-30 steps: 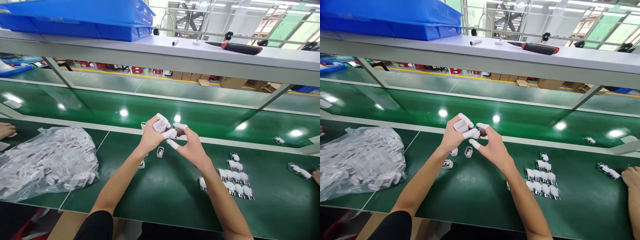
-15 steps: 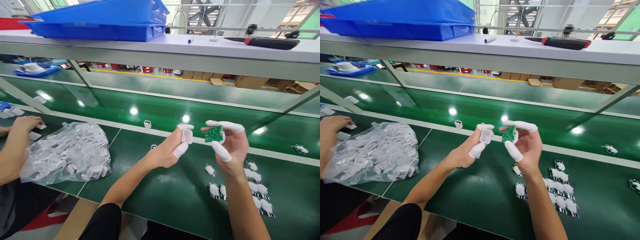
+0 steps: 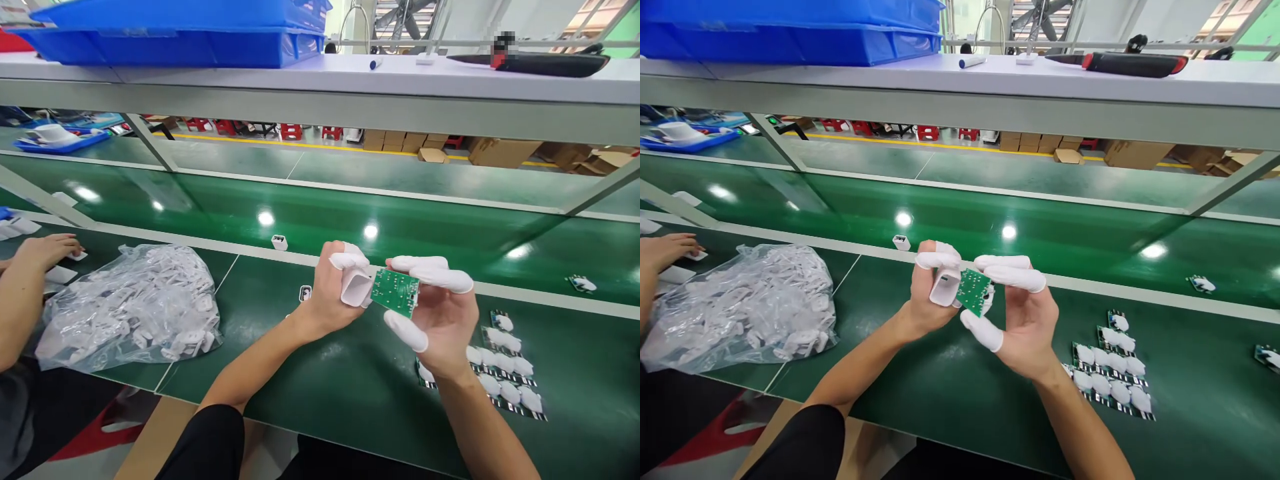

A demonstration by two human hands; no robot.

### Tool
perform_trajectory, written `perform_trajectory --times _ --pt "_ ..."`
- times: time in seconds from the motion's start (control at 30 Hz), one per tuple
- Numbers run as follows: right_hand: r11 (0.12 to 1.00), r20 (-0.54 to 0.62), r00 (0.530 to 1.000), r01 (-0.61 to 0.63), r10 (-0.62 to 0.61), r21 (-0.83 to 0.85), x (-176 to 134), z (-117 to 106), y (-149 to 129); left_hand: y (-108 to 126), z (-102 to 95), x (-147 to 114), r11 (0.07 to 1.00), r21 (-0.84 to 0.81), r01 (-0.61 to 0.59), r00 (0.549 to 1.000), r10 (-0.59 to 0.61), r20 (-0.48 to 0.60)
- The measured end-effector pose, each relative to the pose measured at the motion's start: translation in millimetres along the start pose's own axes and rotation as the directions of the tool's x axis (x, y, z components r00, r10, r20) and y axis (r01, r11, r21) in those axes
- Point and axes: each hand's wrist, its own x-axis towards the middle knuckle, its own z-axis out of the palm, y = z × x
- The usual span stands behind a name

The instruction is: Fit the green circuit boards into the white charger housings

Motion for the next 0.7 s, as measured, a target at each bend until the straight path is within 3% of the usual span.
perform_trajectory --times 0.07,0.13,0.33,0.53,0.7 --pt "1.0 0.007 1.0 0.01 -0.01 0.01 -4 4 2 7 -5.7 2 0.983 0.183 -0.025 0.999 0.029 -0.017" --pt "1.0 0.025 0.999 0.03 -0.03 0.008 -8 6 4 12 -9.7 5 0.967 0.255 -0.023 0.999 0.033 -0.036" --pt "0.993 0.069 0.993 0.102 -0.098 -0.062 -15 9 9 14 -11.7 10 0.98 0.196 -0.043 0.999 0.046 -0.007" --pt "0.984 0.1 0.982 0.167 -0.161 -0.058 -17 11 10 14 -12.6 9 0.964 0.258 -0.066 0.998 0.068 0.001" --pt "0.973 0.121 0.981 0.168 -0.149 -0.158 -20 9 14 14 -12.7 9 0.959 0.275 -0.067 0.998 0.07 0.001"
